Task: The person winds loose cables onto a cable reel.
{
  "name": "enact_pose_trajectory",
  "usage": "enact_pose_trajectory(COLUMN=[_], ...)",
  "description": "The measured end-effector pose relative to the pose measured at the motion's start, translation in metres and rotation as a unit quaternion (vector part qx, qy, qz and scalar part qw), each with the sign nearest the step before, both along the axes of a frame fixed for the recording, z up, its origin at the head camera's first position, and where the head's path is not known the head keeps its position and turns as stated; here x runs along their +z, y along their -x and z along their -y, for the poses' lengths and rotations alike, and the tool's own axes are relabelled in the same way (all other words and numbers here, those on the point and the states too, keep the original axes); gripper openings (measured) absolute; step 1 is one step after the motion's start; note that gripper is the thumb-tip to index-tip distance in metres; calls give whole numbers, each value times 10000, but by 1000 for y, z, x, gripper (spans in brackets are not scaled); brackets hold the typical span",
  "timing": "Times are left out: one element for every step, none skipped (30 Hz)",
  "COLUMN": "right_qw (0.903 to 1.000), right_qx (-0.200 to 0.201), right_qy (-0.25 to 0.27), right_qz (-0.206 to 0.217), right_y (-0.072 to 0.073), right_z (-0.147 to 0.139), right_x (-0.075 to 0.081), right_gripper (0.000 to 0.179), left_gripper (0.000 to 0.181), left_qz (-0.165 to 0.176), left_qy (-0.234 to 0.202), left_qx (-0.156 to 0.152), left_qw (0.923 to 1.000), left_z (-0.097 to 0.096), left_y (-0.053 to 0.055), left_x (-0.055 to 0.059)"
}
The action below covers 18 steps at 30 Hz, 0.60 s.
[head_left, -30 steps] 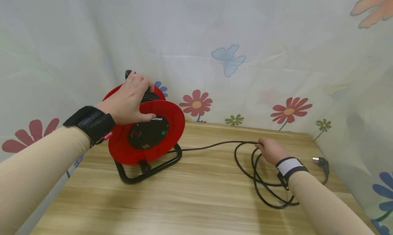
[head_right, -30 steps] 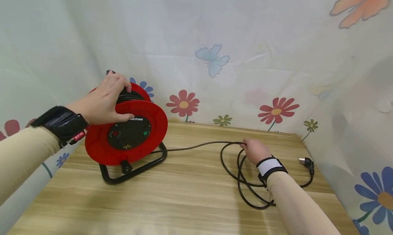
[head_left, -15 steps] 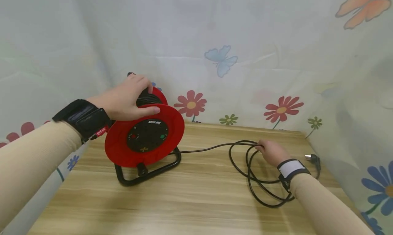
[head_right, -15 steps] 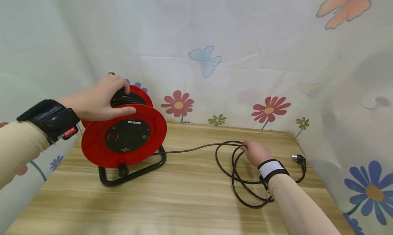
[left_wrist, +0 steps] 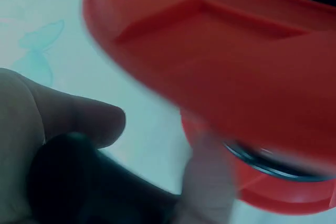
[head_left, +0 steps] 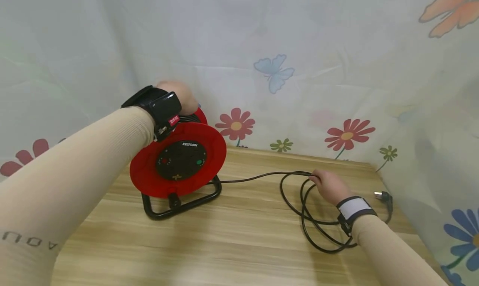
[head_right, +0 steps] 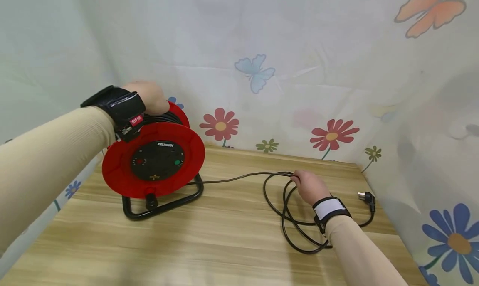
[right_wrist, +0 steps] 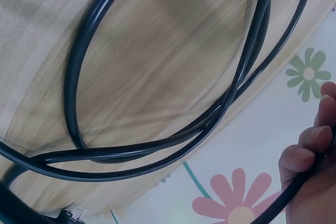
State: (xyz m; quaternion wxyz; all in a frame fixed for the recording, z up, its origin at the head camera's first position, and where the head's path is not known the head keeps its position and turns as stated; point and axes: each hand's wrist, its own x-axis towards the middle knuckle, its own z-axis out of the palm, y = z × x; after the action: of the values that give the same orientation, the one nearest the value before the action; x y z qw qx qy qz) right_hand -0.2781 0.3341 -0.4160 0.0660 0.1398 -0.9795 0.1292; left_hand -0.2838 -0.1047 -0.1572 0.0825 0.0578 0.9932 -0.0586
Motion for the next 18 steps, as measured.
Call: enact_pose_trajectory(right_qw=[10000,10000,10000,9999,9999,9999,9999,9999,9999,9998,9998,9998,9997,9997,9997,9997,9997,9997], right_qx=[19,32,62,87,115,120,123,129,144,156,183,191,207,207,201,188,179,172], right_qy=[1,5,21,43,61,55,58,44,46,36,15,-4,-20,-29,-37,-59,-74,-74], right_qz=[-13,-33,-38,-33,-24,-26,-17,0,41,70,91,102,113,137,148,145,152,167], right_y=[0,0,0,-1,-1,-2,-3,-4,-5,-6,-6,-5,-5,-5,-5,-5,-5,-5], right_z=[0,-1,-2,-2,-4,-5,-6,-7,-9,-10,-11,-13,-14,-15,-16,-17,-18,-19], right_x=[-1,-1,-1,-1,-1,-1,0,0,1,1,1,1,1,1,1,2,2,3], right_gripper=[21,20,20,20,19,19,19,19,19,19,19,19,19,20,20,20,21,21], left_gripper=[33,31,30,29,28,28,29,29,29,30,30,31,32,32,32,32,33,33], left_qz=[74,103,63,-26,-153,-287,-435,-571,-682,-767,-866,-950,-1001,-1038,-1062,-1082,-1098,-1084], left_qy=[64,99,190,302,322,295,235,180,92,-7,-69,-119,-176,-204,-260,-251,-256,-285], left_qx=[27,36,0,-55,-58,-86,-128,-190,-217,-232,-262,-290,-281,-274,-260,-267,-267,-248], left_qw=[9999,9999,9998,9995,9993,9991,9987,9980,9974,9968,9959,9950,9944,9940,9937,9935,9933,9934], left_z=[0,1,1,2,3,4,5,6,7,8,9,10,11,11,11,12,12,11], left_y=[1,1,1,1,1,0,0,0,0,0,0,0,1,1,1,1,1,0], left_x=[-1,-2,-3,-5,-7,-9,-11,-13,-15,-17,-19,-20,-21,-21,-22,-22,-22,-22])
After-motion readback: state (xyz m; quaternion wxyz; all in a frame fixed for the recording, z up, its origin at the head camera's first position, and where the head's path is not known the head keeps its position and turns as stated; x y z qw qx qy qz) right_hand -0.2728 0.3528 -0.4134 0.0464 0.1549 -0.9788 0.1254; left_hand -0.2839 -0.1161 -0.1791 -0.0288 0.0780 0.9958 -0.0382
